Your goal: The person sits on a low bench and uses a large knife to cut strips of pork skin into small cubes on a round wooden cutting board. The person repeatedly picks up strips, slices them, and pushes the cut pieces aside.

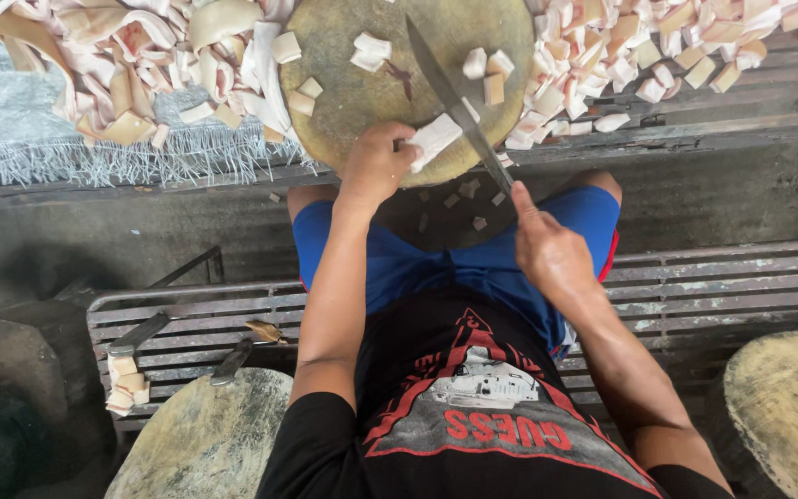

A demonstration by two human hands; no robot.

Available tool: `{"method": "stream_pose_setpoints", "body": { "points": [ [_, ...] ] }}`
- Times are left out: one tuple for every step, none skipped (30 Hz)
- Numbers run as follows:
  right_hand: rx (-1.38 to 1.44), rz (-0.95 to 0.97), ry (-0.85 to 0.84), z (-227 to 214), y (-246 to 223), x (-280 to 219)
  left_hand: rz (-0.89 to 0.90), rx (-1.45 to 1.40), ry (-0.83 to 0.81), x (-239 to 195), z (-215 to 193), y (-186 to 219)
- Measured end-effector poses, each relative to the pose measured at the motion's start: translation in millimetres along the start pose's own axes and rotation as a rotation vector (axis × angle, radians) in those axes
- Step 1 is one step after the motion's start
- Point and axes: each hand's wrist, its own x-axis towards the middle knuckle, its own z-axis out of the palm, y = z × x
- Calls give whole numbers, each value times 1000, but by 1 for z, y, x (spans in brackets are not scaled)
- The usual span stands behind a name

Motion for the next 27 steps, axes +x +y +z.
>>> {"method": "stream_pose_setpoints", "body": {
  "points": [
    [51, -15, 59, -3, 0, 0, -21, 17, -14, 0, 0, 1],
    [100, -33, 119, -6, -1, 0, -24, 18, 3, 0, 1, 1],
    [149, -50, 179, -9, 0, -2, -27, 18, 20, 1, 4, 1],
    [181, -44, 227, -12, -1, -5, -35, 18, 32, 0, 7, 1],
    [213, -38, 275, -13, -1, -7, -17, 13, 52, -1, 9, 0],
    [245, -33, 330, -14, -1, -7, 8, 11, 73, 2, 11, 0],
    [245, -79, 370, -12, -2, -6, 33, 8, 95, 5, 12, -2],
    [245, -123, 407, -9, -3, -6, 20, -1, 89, 5, 13, -3],
    [245, -167, 443, -6, -4, -5, 8, -10, 84, 5, 14, -5],
    [134, -136, 290, -3, -5, -4, -2, -19, 78, 6, 15, -7],
    [23, -105, 136, -1, -6, -4, -4, -13, 77, 5, 17, -8],
    [-86, -78, -14, 0, -7, -2, -3, -4, 80, 6, 17, -9],
    [-28, -75, 3, -1, -7, 0, -3, 5, 82, 7, 17, -9],
    [30, -74, 24, -1, -6, 2, 28, 16, 98, 11, 18, -9],
    [87, -73, 45, -4, -4, 3, 59, 28, 113, 15, 18, -9],
    [139, -65, 91, -7, -5, -3, 78, 36, 120, 11, 20, -11],
    [190, -57, 137, -10, -6, -10, 33, 8, 108, 7, 22, -13],
    [238, -53, 189, -12, -5, -11, -5, -20, 101, 8, 22, -13],
    [251, -57, 245, -14, -4, -13, -44, -47, 94, 10, 22, -13],
    [263, -57, 302, -13, -5, -15, -38, -45, 93, 11, 22, -14],
    [274, -57, 358, -10, -6, -16, -33, -43, 92, 10, 22, -15],
    [276, -75, 274, -7, -7, -16, -26, -42, 91, 11, 22, -15],
    [277, -92, 190, -2, -8, -15, -40, -49, 82, 12, 21, -15],
    [280, -113, 103, 3, -8, -13, -57, -54, 76, 10, 21, -15],
    [195, -95, 45, 8, -9, -11, -74, -60, 69, 8, 21, -15],
    [110, -77, -8, 12, -9, -8, -56, -52, 72, 7, 20, -14],
    [24, -58, -60, 14, -9, -5, -39, -44, 75, 5, 19, -13]
  ]
}}
